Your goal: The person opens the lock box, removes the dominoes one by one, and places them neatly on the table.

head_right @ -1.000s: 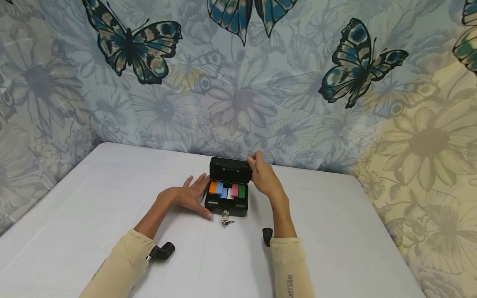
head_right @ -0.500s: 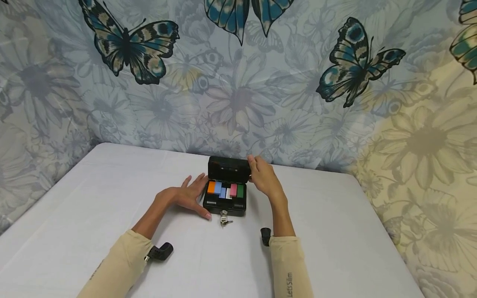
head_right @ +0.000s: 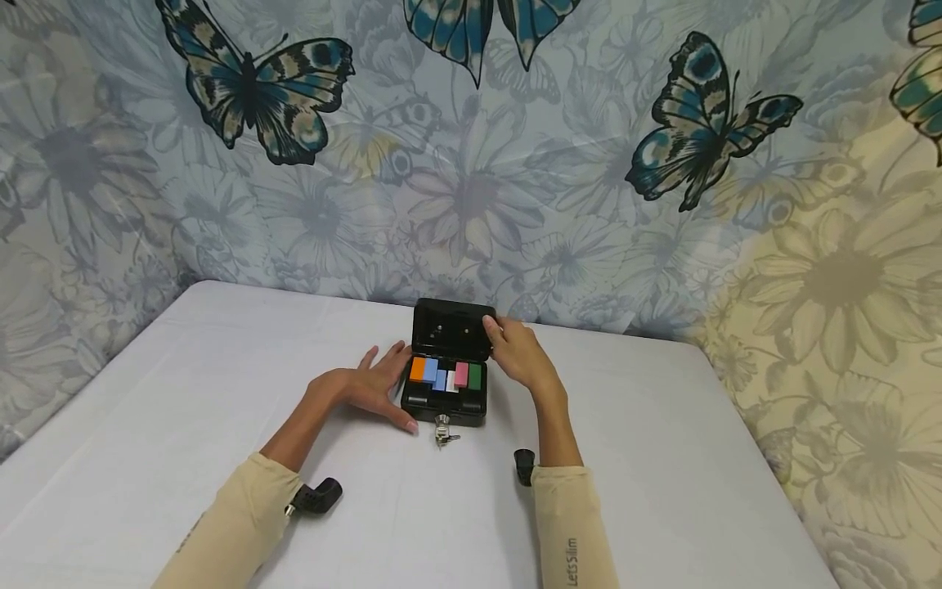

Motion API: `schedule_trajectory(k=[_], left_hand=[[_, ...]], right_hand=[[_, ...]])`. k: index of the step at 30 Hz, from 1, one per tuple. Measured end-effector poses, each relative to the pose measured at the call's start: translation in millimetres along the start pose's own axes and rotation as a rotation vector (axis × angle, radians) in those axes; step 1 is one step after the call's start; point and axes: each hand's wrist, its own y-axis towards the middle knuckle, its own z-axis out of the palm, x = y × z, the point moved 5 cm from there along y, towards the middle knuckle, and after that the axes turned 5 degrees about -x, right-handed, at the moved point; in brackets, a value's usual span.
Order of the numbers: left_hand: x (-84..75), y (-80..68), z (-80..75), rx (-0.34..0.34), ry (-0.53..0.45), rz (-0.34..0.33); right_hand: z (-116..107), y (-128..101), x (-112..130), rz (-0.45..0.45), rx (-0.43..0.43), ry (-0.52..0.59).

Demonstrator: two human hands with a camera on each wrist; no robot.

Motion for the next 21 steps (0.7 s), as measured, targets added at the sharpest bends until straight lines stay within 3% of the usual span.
schedule_trajectory(k=[9, 21], left_hand=[[-10.0, -11.7, -8.0, 0.006, -0.032, 0.013], [-7.3, -7.0, -5.0, -0.004, -0.038, 0.022]], right_hand=[[-3, -2, -1, 0.018, 0.045, -0.082], [-18, -9, -1, 0.046, 0.026, -0.146]])
